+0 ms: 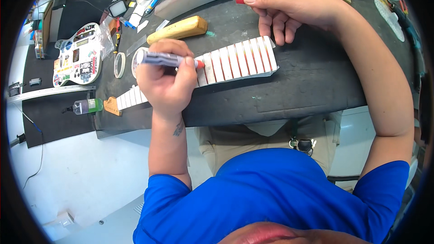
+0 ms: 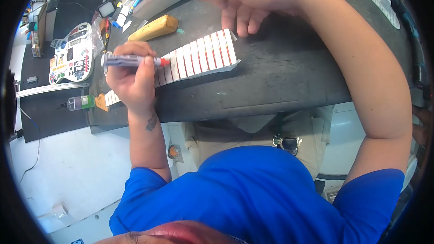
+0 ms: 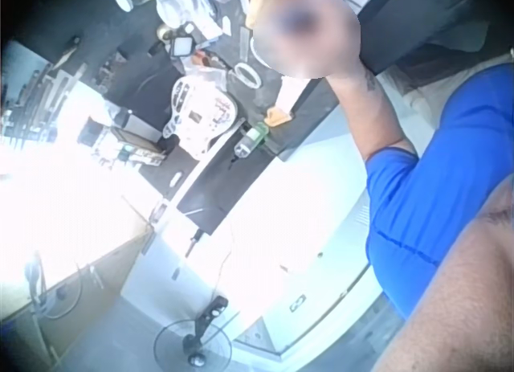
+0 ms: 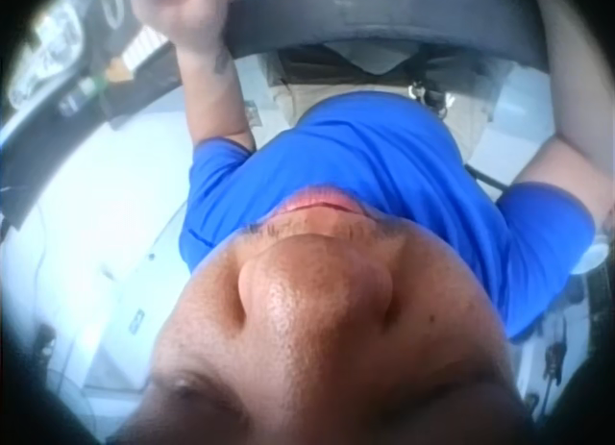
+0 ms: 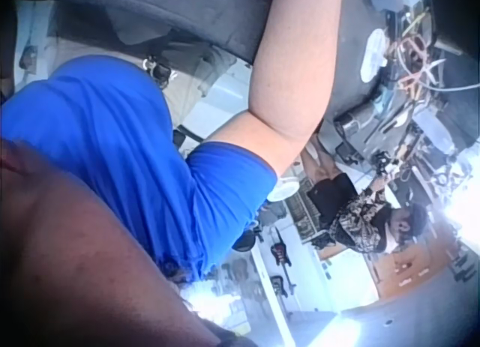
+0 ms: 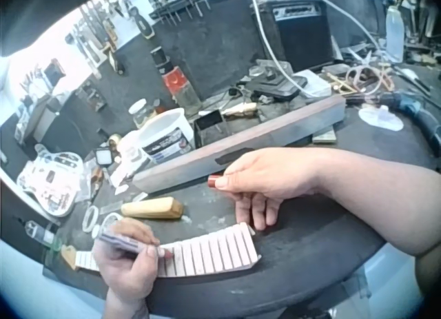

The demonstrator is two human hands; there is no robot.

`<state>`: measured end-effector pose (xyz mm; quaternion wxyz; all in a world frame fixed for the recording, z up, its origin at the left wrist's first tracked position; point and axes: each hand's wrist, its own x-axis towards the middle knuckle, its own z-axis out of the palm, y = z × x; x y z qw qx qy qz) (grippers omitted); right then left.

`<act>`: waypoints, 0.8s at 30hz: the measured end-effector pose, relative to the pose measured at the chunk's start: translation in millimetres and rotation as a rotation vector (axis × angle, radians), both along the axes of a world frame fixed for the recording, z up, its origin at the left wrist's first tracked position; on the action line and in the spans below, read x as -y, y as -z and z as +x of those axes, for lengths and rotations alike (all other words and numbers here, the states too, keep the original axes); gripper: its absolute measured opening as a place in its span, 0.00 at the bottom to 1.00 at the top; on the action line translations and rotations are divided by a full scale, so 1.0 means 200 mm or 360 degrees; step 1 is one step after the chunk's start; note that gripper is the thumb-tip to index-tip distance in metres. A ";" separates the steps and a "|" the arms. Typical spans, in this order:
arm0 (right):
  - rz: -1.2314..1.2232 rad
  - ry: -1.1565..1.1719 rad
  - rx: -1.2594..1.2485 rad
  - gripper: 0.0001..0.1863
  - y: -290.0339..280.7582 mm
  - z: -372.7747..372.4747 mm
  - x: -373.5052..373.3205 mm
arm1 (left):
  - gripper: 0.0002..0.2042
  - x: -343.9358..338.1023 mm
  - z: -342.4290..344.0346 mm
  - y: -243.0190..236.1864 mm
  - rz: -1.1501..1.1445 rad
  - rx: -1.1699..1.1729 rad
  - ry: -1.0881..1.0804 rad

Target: The person uses a long sanding block to level guitar frets, marks the frets with a red marker, and then uses a hand file to refine the fret ends and edges.

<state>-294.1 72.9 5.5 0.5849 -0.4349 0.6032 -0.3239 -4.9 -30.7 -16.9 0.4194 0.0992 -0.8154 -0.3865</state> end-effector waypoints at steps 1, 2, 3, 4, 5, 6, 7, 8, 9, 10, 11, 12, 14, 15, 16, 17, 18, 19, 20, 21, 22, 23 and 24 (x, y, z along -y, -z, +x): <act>-0.0124 0.0061 -0.0015 0.24 0.02 0.01 -0.02 | 0.05 -0.01 -0.02 -0.01 0.0111 0.0034 -0.0152; -0.0248 0.0121 -0.0031 0.23 0.03 0.01 -0.03 | 0.03 -0.04 -0.06 -0.01 0.0266 -0.0026 -0.0193; -0.0252 0.0122 -0.0033 0.23 0.04 0.00 -0.03 | 0.03 -0.03 -0.07 -0.02 0.0263 -0.0029 -0.0191; -0.0250 0.0129 -0.0053 0.23 0.04 0.00 -0.04 | 0.03 -0.02 -0.08 -0.03 0.0295 0.0003 -0.0295; -0.0247 0.0136 -0.0074 0.23 0.04 0.00 -0.04 | 0.02 -0.01 -0.08 -0.04 0.0329 0.0033 -0.0398; -0.0250 0.0134 -0.0076 0.23 0.04 0.00 -0.04 | 0.03 -0.02 -0.06 -0.05 0.0351 0.0024 -0.0440; -0.0242 0.0129 -0.0036 0.23 0.04 0.00 -0.04 | 0.03 -0.02 -0.03 -0.05 0.0349 0.0017 -0.0439; -0.0233 0.0124 0.0003 0.23 0.05 0.00 -0.04 | 0.03 -0.02 0.00 -0.06 0.0357 -0.0024 -0.0317; -0.0233 0.0123 -0.0003 0.23 0.04 0.00 -0.03 | 0.04 0.00 0.04 -0.05 0.0365 -0.0065 -0.0196; -0.0227 0.0104 0.0001 0.23 0.04 0.00 -0.03 | 0.05 0.02 0.08 -0.04 0.0314 -0.0064 -0.0118; -0.0219 0.0083 0.0006 0.22 0.03 0.01 -0.02 | 0.05 0.04 0.11 -0.02 0.0314 -0.0069 -0.0127; -0.0219 0.0072 0.0004 0.22 0.03 0.01 -0.02 | 0.06 0.05 0.13 0.00 0.0272 -0.0106 0.0031; -0.0230 0.0139 0.0003 0.22 0.02 0.01 -0.04 | 0.07 0.03 0.14 0.00 0.0200 -0.0159 0.0193; -0.0225 0.0127 0.0007 0.22 0.02 0.02 -0.05 | 0.07 0.02 0.14 0.00 0.0205 -0.0156 0.0180; -0.0236 0.0166 -0.0007 0.21 0.02 0.02 -0.05 | 0.07 0.02 0.13 0.00 0.0095 -0.0101 0.0215; -0.0247 0.0206 -0.0021 0.21 0.02 0.02 -0.05 | 0.07 0.03 0.12 0.00 -0.0015 -0.0046 0.0251; -0.0231 0.0134 -0.0011 0.21 0.04 0.00 -0.03 | 0.07 0.03 0.12 0.00 -0.0064 -0.0041 0.0233; -0.0228 0.0133 -0.0010 0.21 0.04 0.00 -0.03 | 0.07 0.03 0.12 0.00 -0.0060 -0.0041 0.0232; -0.0238 0.0147 -0.0012 0.21 0.04 0.00 -0.03 | 0.07 0.04 0.12 -0.01 -0.0099 -0.0036 0.0250; -0.0248 0.0163 -0.0013 0.21 0.04 0.00 -0.03 | 0.07 0.04 0.12 -0.01 -0.0138 -0.0032 0.0269; -0.0246 0.0163 -0.0012 0.21 0.04 0.00 -0.03 | 0.07 0.04 0.12 -0.01 -0.0135 -0.0031 0.0269; -0.0238 0.0155 -0.0013 0.21 0.04 -0.01 -0.03 | 0.07 0.03 0.12 -0.02 -0.0151 -0.0017 0.0264; -0.0230 0.0149 -0.0014 0.21 0.05 -0.01 -0.04 | 0.07 0.03 0.12 -0.02 -0.0167 -0.0004 0.0261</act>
